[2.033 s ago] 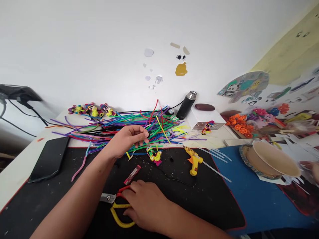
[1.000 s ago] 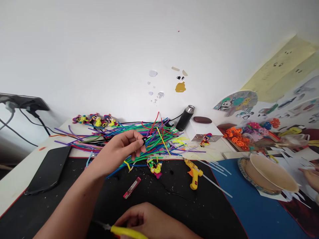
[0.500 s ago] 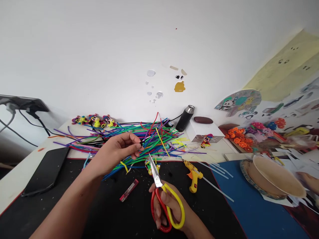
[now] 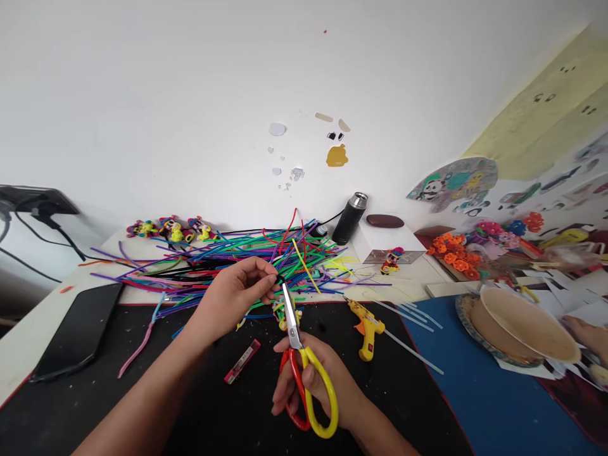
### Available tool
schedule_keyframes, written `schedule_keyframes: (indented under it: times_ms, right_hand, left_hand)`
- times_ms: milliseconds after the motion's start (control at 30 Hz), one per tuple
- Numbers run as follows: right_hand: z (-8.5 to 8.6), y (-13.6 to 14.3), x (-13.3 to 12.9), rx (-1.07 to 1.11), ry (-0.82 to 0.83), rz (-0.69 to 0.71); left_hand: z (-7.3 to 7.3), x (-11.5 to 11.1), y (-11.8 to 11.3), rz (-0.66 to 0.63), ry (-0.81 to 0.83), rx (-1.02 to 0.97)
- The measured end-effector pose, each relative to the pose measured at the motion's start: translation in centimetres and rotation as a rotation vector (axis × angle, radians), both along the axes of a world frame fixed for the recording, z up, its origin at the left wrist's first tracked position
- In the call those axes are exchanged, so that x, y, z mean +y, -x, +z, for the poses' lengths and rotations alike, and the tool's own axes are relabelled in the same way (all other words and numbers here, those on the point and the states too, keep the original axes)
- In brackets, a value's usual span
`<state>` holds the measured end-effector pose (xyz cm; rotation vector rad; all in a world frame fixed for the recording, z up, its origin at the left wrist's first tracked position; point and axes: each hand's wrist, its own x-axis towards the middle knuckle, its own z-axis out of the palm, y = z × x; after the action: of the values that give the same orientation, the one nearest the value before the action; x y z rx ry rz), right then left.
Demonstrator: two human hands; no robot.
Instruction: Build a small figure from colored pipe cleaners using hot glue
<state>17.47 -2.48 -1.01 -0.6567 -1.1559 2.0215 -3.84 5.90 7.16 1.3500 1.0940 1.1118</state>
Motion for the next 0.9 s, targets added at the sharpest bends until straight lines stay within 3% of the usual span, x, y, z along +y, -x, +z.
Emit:
schedule_keyframes:
  times_ms: [333,633,900]
  right_hand:
    - [0.0,1.0,0.3,-0.033,0.061,-0.023]
    - [0.8,1.5,0.7,-0.091,0.000,-0.109]
    - [0.8,1.9,0.5,-0.132,0.046,-0.152]
  left_hand:
    - [-0.7,-0.1,0.0,0.053,-0.037,0.103]
    - [-0.8,-0.6,-0.1,-0.094,-0.020,0.196]
    - [-0.9,-0.7,-0.4,-0.159,0.010,0.232]
